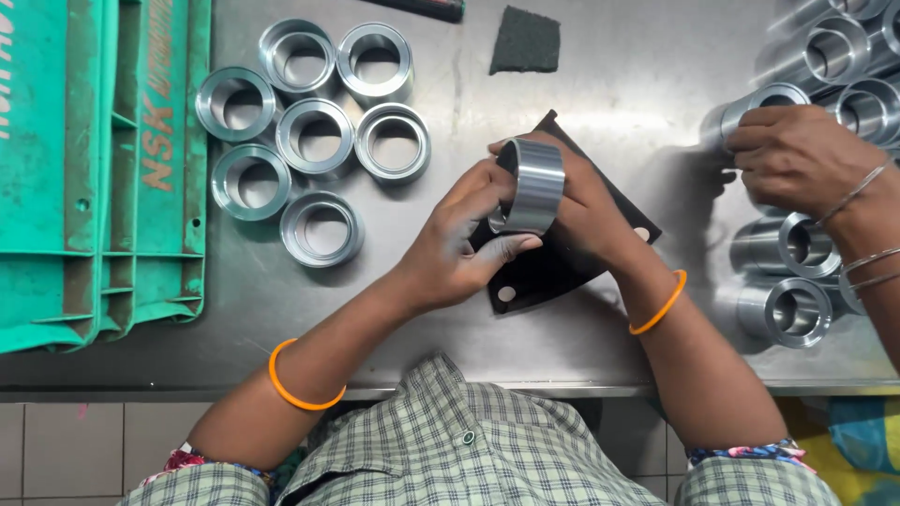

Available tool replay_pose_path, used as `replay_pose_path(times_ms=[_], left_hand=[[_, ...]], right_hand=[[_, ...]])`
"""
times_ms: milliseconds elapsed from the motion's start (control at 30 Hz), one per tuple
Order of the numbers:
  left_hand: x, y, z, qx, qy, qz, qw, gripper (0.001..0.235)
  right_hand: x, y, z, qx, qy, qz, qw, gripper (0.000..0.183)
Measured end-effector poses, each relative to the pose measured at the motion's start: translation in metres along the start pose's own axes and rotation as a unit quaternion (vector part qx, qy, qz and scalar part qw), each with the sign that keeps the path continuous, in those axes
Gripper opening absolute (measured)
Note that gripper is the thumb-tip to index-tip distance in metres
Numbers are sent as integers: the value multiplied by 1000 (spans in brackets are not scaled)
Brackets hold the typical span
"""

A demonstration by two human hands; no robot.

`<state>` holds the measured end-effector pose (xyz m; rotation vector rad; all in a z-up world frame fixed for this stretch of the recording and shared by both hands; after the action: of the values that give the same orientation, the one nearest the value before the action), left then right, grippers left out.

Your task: Wiping cylindrical metal parts and placing them in storage crates.

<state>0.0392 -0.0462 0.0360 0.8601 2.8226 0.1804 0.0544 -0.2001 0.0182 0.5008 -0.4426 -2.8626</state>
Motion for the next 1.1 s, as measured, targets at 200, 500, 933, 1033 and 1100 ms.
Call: replay_pose_path(times_ms=[200, 500, 933, 1033, 1100], left_hand=[[0, -4, -1, 52, 22, 47, 997, 32], [4, -5, 7, 46, 28, 36, 998, 36], [1, -3, 70, 489, 228, -8, 842, 49], [8, 6, 80, 486, 311, -126, 807, 64], [4, 5, 69, 567, 291, -92, 765, 70]], right_hand=[[7, -2, 12, 74, 124, -14, 989, 40], [6, -8, 9, 57, 138, -3, 989, 41], [18, -19, -22, -173, -187, -40, 966, 43], [16, -21, 12, -76, -114, -65, 988, 50], [13, -27, 48, 168, 118, 4, 979, 43]])
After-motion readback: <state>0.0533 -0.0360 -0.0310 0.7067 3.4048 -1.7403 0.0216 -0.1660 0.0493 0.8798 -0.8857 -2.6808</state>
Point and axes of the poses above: each hand's wrist, its own x-axis away from the middle knuckle, its own y-axis out of the back of the hand, z = x × y, the point moved 7 cm from there along -x, towards the middle knuckle, and after that the axes turned 11 degrees about y, right-handed, at the moved point
